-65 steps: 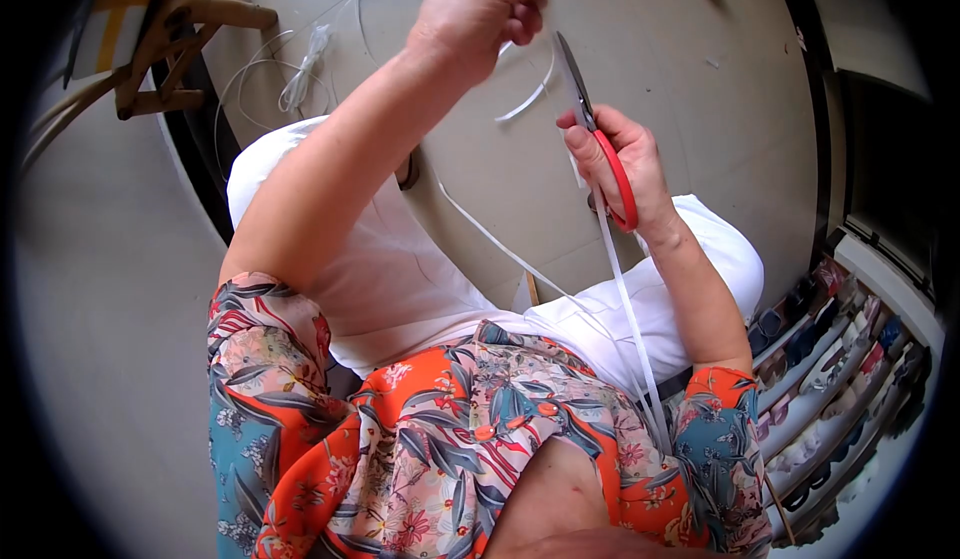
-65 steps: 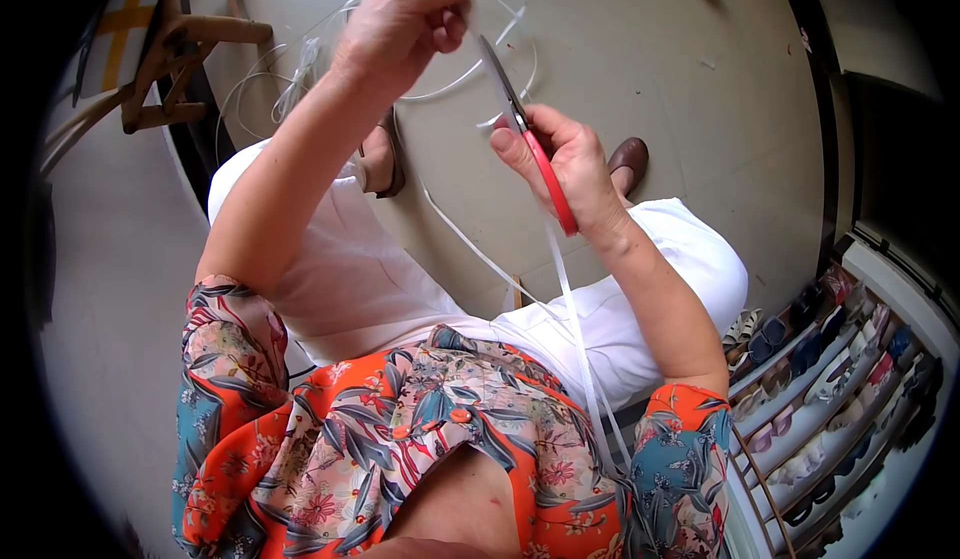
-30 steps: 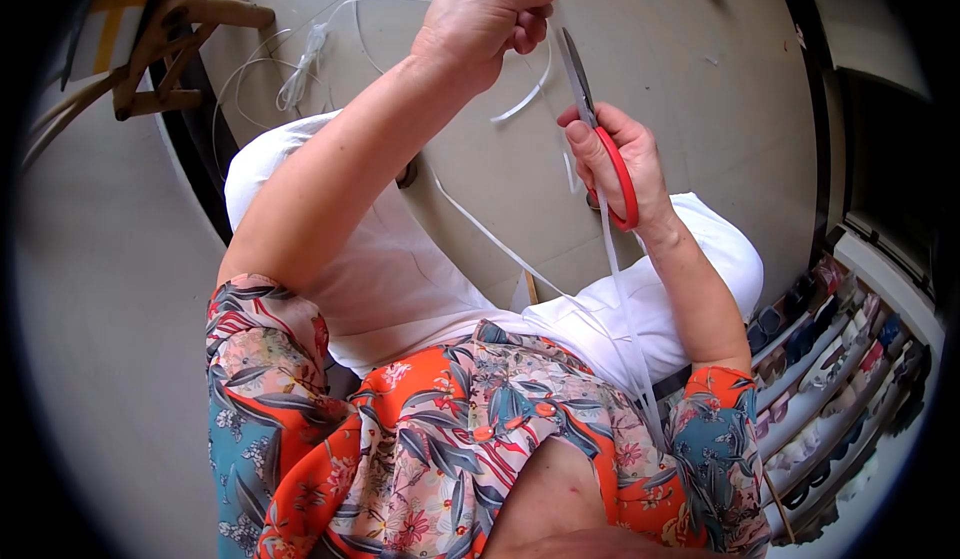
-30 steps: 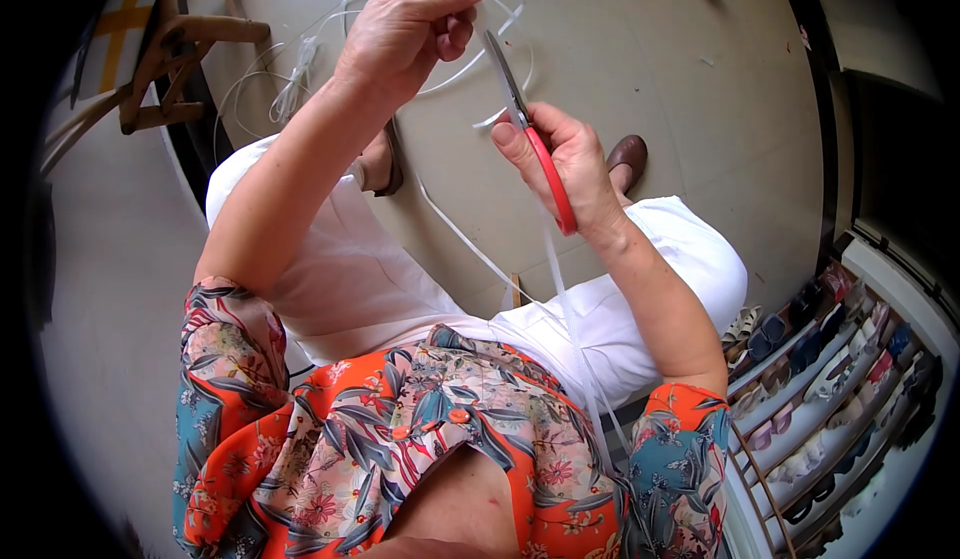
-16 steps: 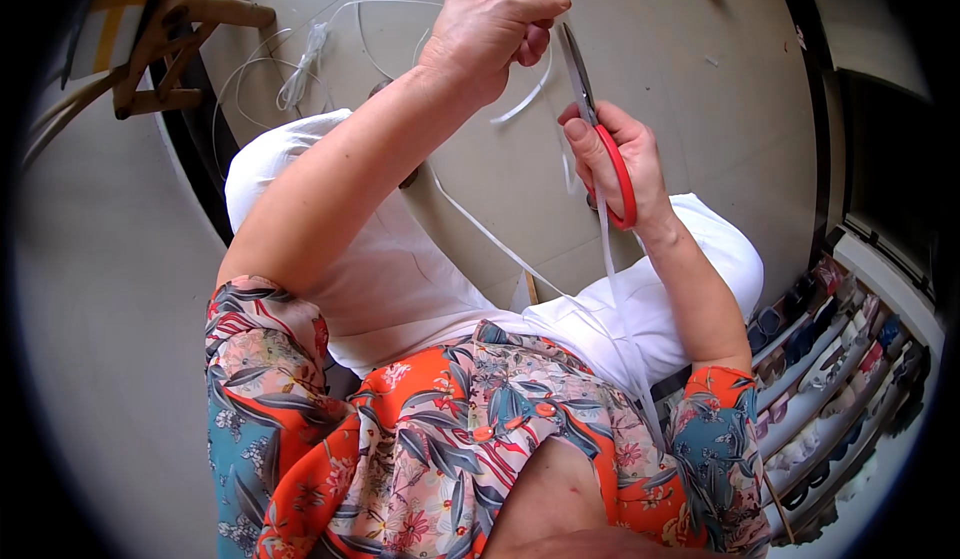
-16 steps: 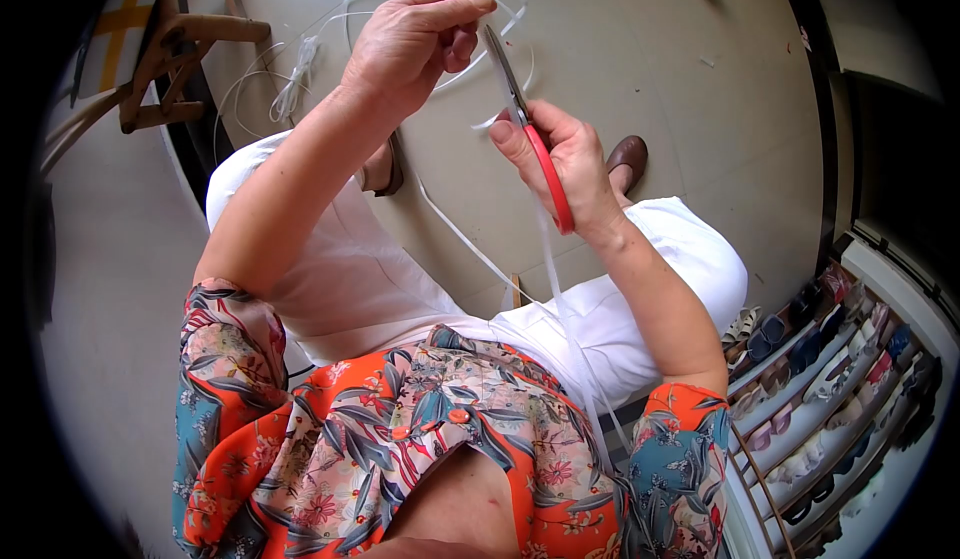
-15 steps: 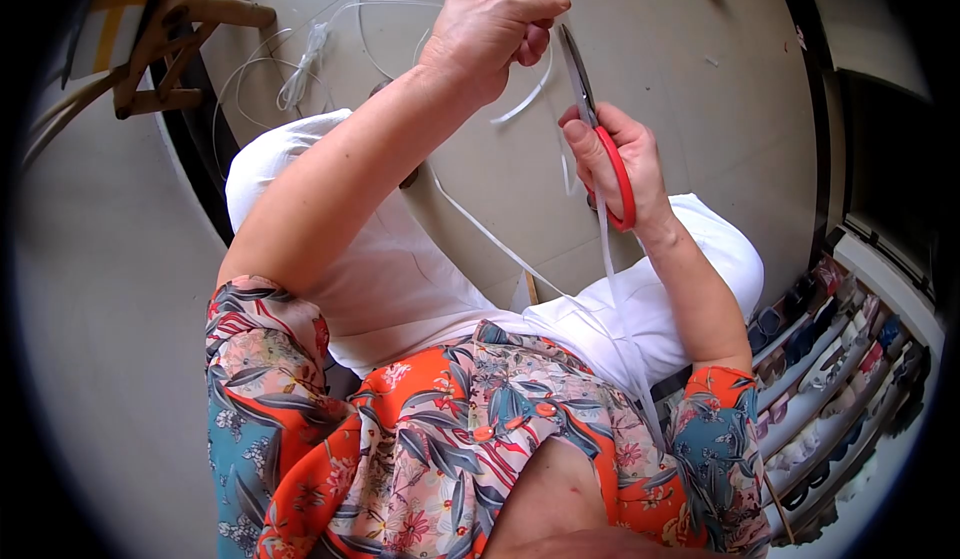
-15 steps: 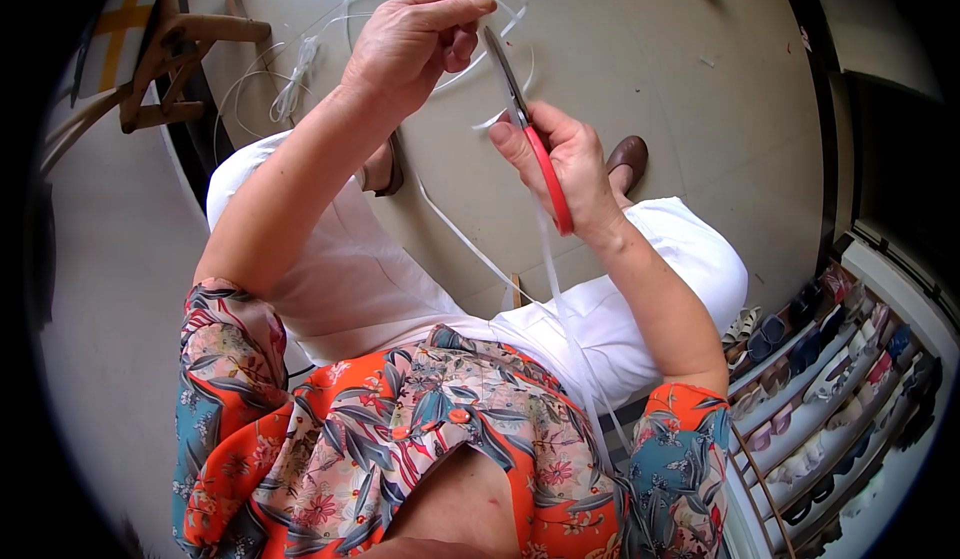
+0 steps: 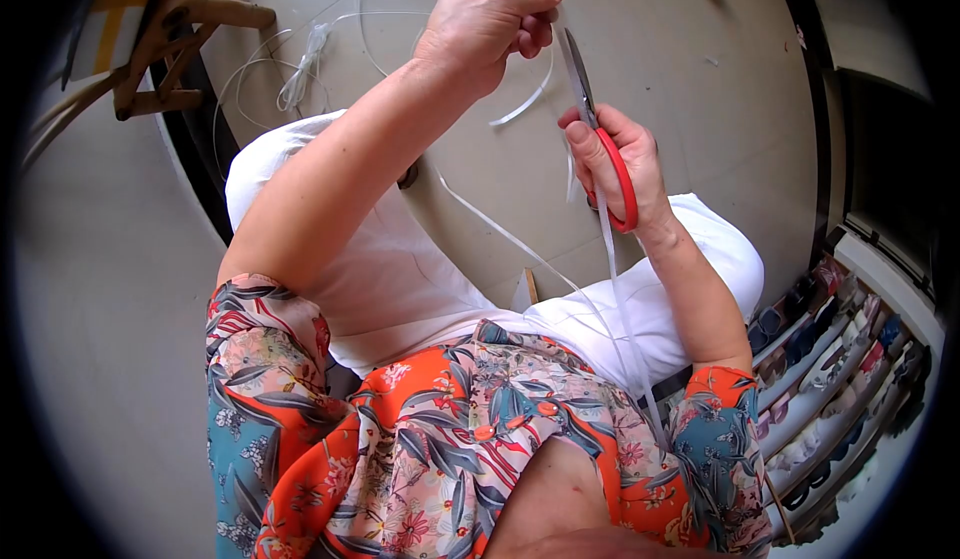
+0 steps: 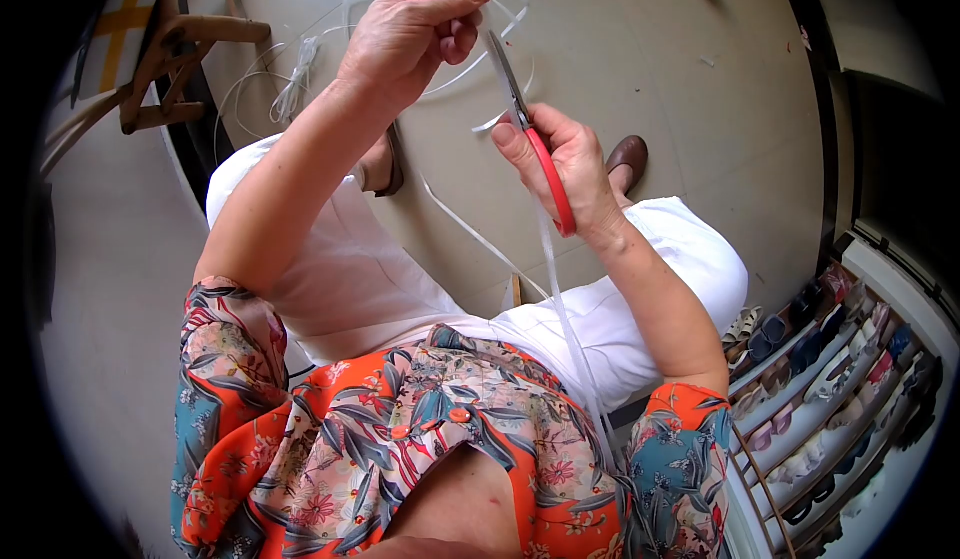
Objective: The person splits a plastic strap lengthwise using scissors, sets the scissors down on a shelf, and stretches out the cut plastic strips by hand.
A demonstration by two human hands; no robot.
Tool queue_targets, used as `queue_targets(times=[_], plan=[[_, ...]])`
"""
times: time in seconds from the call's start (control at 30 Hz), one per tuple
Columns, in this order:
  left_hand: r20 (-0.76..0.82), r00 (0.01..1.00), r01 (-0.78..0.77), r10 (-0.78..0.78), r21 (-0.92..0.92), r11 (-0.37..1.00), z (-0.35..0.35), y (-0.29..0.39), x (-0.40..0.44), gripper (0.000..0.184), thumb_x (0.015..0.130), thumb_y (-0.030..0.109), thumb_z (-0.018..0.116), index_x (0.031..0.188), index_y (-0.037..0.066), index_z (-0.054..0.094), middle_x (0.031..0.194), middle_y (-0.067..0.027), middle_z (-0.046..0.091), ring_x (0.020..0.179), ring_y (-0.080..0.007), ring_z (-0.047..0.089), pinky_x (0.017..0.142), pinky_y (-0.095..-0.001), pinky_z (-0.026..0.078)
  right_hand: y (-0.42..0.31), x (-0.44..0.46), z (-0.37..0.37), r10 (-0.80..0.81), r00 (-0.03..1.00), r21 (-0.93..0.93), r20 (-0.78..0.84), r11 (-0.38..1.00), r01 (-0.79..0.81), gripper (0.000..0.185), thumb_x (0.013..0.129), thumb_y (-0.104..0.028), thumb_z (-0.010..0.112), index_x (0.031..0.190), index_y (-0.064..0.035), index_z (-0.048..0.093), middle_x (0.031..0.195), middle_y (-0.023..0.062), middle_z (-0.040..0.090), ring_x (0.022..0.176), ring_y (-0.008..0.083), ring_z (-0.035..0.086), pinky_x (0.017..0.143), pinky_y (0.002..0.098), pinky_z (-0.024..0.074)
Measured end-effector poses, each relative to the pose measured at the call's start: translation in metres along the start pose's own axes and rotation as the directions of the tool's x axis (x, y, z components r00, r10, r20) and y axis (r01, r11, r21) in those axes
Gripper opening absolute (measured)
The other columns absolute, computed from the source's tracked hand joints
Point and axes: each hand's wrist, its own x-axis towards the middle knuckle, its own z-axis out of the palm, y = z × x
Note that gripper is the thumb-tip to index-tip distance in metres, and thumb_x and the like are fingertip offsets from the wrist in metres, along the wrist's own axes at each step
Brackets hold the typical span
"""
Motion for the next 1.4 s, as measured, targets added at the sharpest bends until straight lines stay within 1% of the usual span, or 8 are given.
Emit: queue_targets(times=[0.27, 0.57, 0.8, 0.9, 1.0, 1.1, 1.2, 1.4], plan=[[-0.050, 0.999, 0.001, 0.001, 0.028, 1.000, 0.010, 0.006, -0.006, 0.014, 0.082, 0.011, 0.067, 0.079, 0.000, 0.059, 0.063, -0.0040, 0.054, 0.052, -0.0101, 0.048, 0.049, -0.0223, 0.036, -0.002, 0.001, -0.002, -0.025, 1.000, -0.016, -0.004, 1.000, 0.025, 0.028, 0.089, -0.029, 0.061, 0.096, -0.0021, 0.057, 0.056, -0.0078, 0.042, 0.044, 0.0006, 0.036, 0.039, 0.0175, 0.0273], [0.012, 0.996, 0.089, -0.088, -0.047, 0.995, 0.008, 0.001, -0.006, 0.012, 0.082, 0.010, 0.065, 0.079, -0.001, 0.059, 0.060, -0.0025, 0.052, 0.050, -0.0102, 0.048, 0.047, -0.0226, 0.035, 0.001, 0.000, -0.002, -0.012, 1.000, 0.020, 0.013, 1.000, 0.012, 0.027, 0.088, -0.028, 0.062, 0.096, -0.0030, 0.058, 0.057, -0.0076, 0.043, 0.044, 0.0006, 0.035, 0.039, 0.0174, 0.0272], [0.009, 0.999, -0.039, 0.040, -0.089, 0.995, -0.007, 0.009, 0.018, 0.011, 0.081, 0.008, 0.065, 0.080, 0.000, 0.058, 0.063, -0.0041, 0.055, 0.050, -0.0108, 0.051, 0.044, -0.0212, 0.038, -0.004, -0.001, 0.000, -0.064, 0.998, -0.018, 0.009, 0.998, 0.064, 0.024, 0.089, -0.025, 0.061, 0.098, -0.0034, 0.058, 0.058, -0.0078, 0.044, 0.046, 0.0003, 0.036, 0.041, 0.0171, 0.0277], [-0.005, 0.997, -0.072, 0.072, -0.030, 0.997, -0.001, 0.020, 0.011, 0.012, 0.082, 0.009, 0.066, 0.081, -0.001, 0.059, 0.064, -0.0033, 0.054, 0.054, -0.0101, 0.050, 0.048, -0.0222, 0.037, -0.014, -0.003, -0.004, -0.068, 0.998, -0.019, -0.016, 0.997, 0.068, 0.033, 0.085, -0.032, 0.066, 0.097, -0.0015, 0.061, 0.070, -0.0062, 0.051, 0.062, 0.0016, 0.042, 0.056, 0.0164, 0.0363], [0.018, 0.997, -0.080, 0.081, -0.044, 0.996, 0.003, 0.024, 0.004, 0.013, 0.082, 0.010, 0.067, 0.080, -0.001, 0.059, 0.064, -0.0043, 0.054, 0.052, -0.0108, 0.050, 0.048, -0.0226, 0.037, -0.027, -0.005, -0.006, -0.036, 0.999, -0.093, -0.039, 0.995, 0.032, 0.034, 0.084, -0.032, 0.067, 0.099, -0.0021, 0.061, 0.069, -0.0063, 0.051, 0.063, 0.0016, 0.043, 0.056, 0.0167, 0.0382], [0.024, 0.996, -0.088, 0.089, -0.056, 0.995, 0.014, 0.034, -0.009, 0.014, 0.082, 0.010, 0.067, 0.079, 0.000, 0.058, 0.063, -0.0049, 0.054, 0.050, -0.0113, 0.050, 0.047, -0.0232, 0.038, -0.035, -0.005, -0.002, -0.059, 0.998, -0.100, -0.027, 0.993, 0.056, 0.034, 0.088, -0.029, 0.063, 0.105, -0.0008, 0.056, 0.064, -0.0044, 0.050, 0.054, 0.0025, 0.043, 0.048, 0.0172, 0.0365], [0.042, 0.992, -0.117, 0.120, -0.075, 0.990, 0.016, 0.040, -0.016, 0.015, 0.082, 0.011, 0.067, 0.078, 0.000, 0.058, 0.063, -0.0051, 0.054, 0.048, -0.0115, 0.050, 0.046, -0.0234, 0.038, -0.044, -0.009, 0.007, -0.034, 0.998, -0.007, -0.047, 0.999, 0.034, 0.036, 0.087, -0.031, 0.063, 0.105, -0.0007, 0.056, 0.069, -0.0021, 0.052, 0.056, 0.0035, 0.046, 0.050, 0.0176, 0.0386], [0.055, 0.989, -0.133, 0.138, -0.077, 0.988, 0.013, 0.036, -0.018, 0.015, 0.082, 0.012, 0.067, 0.078, 0.000, 0.058, 0.063, -0.0049, 0.055, 0.047, -0.0114, 0.050, 0.044, -0.0233, 0.037, -0.043, -0.005, 0.011, -0.027, 0.998, 0.022, -0.055, 0.999, 0.028, 0.042, 0.086, -0.036, 0.063, 0.106, 0.0006, 0.055, 0.069, -0.0025, 0.051, 0.054, 0.0035, 0.045, 0.048, 0.0171, 0.0368]])
